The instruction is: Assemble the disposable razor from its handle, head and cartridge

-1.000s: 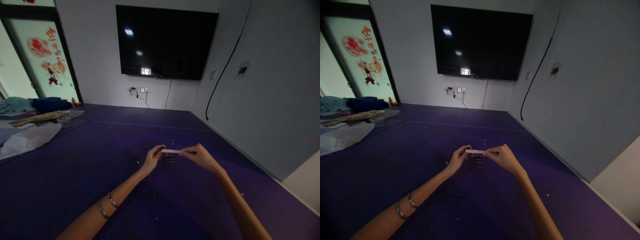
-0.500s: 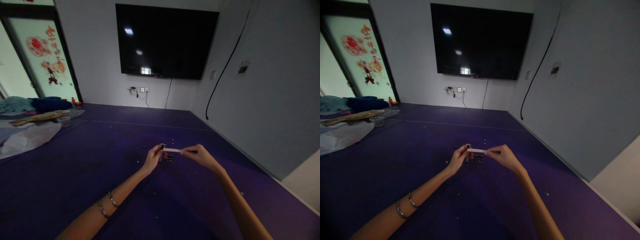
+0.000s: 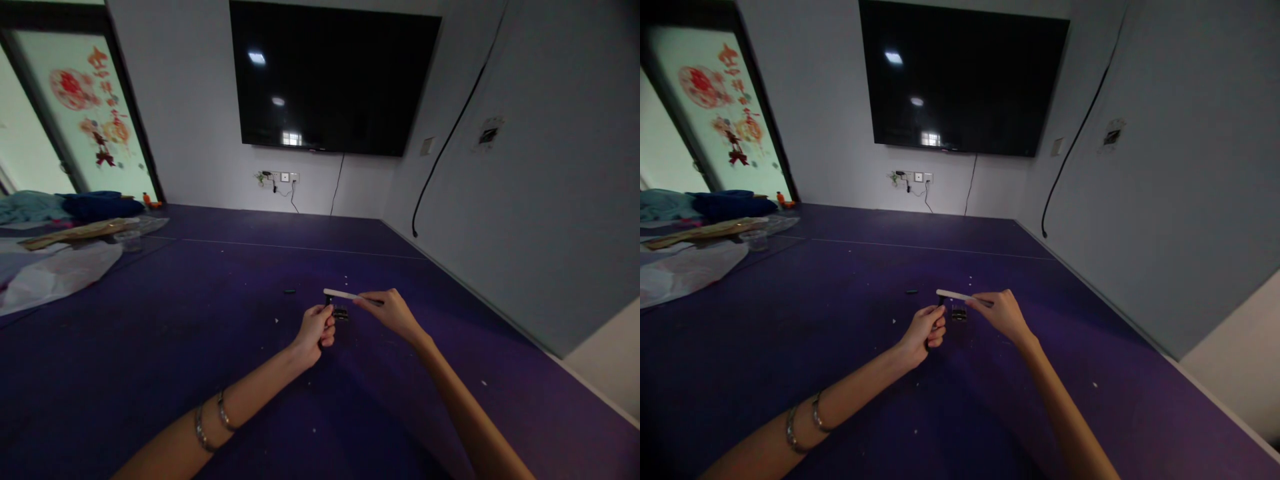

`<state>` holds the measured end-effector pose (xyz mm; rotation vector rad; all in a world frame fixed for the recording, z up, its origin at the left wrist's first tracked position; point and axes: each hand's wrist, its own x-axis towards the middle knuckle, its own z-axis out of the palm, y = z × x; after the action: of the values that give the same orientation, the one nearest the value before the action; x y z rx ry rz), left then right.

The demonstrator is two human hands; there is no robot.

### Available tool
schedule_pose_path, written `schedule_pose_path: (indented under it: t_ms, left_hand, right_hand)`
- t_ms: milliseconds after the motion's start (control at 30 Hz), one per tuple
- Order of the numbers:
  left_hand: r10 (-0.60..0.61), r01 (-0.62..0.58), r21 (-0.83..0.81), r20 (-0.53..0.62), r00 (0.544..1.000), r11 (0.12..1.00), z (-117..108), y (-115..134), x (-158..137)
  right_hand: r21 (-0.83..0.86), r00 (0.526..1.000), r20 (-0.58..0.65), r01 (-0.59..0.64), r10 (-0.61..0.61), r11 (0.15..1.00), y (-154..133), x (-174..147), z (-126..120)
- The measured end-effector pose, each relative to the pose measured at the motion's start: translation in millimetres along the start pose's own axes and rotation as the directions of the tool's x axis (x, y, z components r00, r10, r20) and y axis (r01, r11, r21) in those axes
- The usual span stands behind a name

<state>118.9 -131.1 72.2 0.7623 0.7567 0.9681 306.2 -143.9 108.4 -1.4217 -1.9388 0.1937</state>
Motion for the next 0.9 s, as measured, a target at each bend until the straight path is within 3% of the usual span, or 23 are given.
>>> schedule_pose_path:
  t_ms: [133,300,433,567,733,900]
  left_hand:
    - [-0.054,0.054,-0.044,-0.002,0.999,0.998,0.7,1.2,-1.3]
    - [-0.088,0.087,-0.057,-0.015,0.996,0.995,1.9,3.1,-1.2]
    - [-0.091,0.090,-0.051,-0.016,0.996,0.995,3.5,5.5,-2.8]
    - [-0.093,0.092,-0.032,-0.029,0.995,0.995,5.1,7.5,-4.5]
    - [-0.091,0.090,-0.042,-0.022,0.996,0.995,5.9,8.4,-5.8]
    - [-0.066,0.066,-0.046,0.002,0.998,0.997,5.8,9.0,-7.0]
  right_hand:
    - [-0.012,0.996,-0.067,-0.060,0.059,0.998,13.0,0.2,9.5]
    - [0.147,0.995,0.080,-0.067,0.056,0.987,23.6,1.5,17.4]
    - [0.145,0.991,0.028,-0.137,0.134,0.980,32.9,1.7,18.9]
    - [0.199,0.989,0.131,-0.096,0.071,0.975,37.2,-1.2,15.9]
    - [0.207,0.991,0.060,-0.133,0.123,0.969,33.7,-5.0,10.2]
    - [0.239,0.990,0.118,-0.105,0.079,0.965,29.9,-5.2,9.2]
